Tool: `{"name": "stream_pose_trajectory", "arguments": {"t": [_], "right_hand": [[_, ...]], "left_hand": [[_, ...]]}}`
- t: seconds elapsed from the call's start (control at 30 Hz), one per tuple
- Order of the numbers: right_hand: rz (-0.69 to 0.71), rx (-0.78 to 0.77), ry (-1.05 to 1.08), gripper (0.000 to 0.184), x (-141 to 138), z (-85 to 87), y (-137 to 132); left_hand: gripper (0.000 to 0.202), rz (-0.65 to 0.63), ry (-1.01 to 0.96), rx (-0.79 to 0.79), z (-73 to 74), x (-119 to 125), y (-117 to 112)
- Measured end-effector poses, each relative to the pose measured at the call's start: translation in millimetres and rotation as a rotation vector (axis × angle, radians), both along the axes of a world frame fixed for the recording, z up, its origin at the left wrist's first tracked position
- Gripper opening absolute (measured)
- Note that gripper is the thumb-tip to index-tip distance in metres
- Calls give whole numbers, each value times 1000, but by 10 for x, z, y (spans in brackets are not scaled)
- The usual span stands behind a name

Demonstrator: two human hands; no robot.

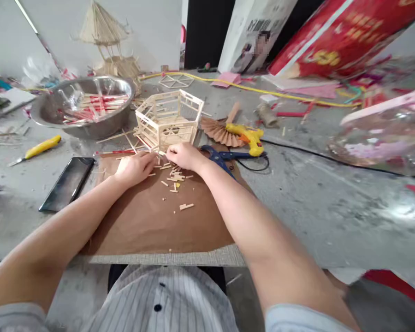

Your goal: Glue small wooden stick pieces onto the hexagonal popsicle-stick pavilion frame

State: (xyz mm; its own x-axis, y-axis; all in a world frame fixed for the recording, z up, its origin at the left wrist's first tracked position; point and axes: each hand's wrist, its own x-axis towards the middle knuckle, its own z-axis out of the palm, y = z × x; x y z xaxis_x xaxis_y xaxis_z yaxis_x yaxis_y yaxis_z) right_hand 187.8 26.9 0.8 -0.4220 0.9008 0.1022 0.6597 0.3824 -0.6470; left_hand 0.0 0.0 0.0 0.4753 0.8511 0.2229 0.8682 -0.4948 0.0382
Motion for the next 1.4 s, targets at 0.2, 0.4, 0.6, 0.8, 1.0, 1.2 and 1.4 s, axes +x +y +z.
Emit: {"name": "stream_pose_trajectory", "arguments": {"t": [0.2,0.4,0.6,0.8,1.0,1.2,1.4], "right_hand": [[120,-163,139,29,57,-12,49],[7,-84,259,26,-57,53,-51],[-39,-30,287,31,-56,13,-334],[-97,-89,355,30,22,-78,-538],[-84,-126,401,29,24,-9,-599],[-35,-89,321,23,46,84,-640],[-125,69,119,20,3,51,-669]], "left_hand": [[26,83,-539,-103,5,-2,22],[33,204,-1150,-566,95,95,-38],[31,179,-1288,-679,88,170,-119],[32,171,-1345,-811,79,297,-217],[30,148,-1361,-803,72,329,-256],[29,102,-1352,-822,63,332,-276],[29,186,-1283,-790,74,366,-317]]}}
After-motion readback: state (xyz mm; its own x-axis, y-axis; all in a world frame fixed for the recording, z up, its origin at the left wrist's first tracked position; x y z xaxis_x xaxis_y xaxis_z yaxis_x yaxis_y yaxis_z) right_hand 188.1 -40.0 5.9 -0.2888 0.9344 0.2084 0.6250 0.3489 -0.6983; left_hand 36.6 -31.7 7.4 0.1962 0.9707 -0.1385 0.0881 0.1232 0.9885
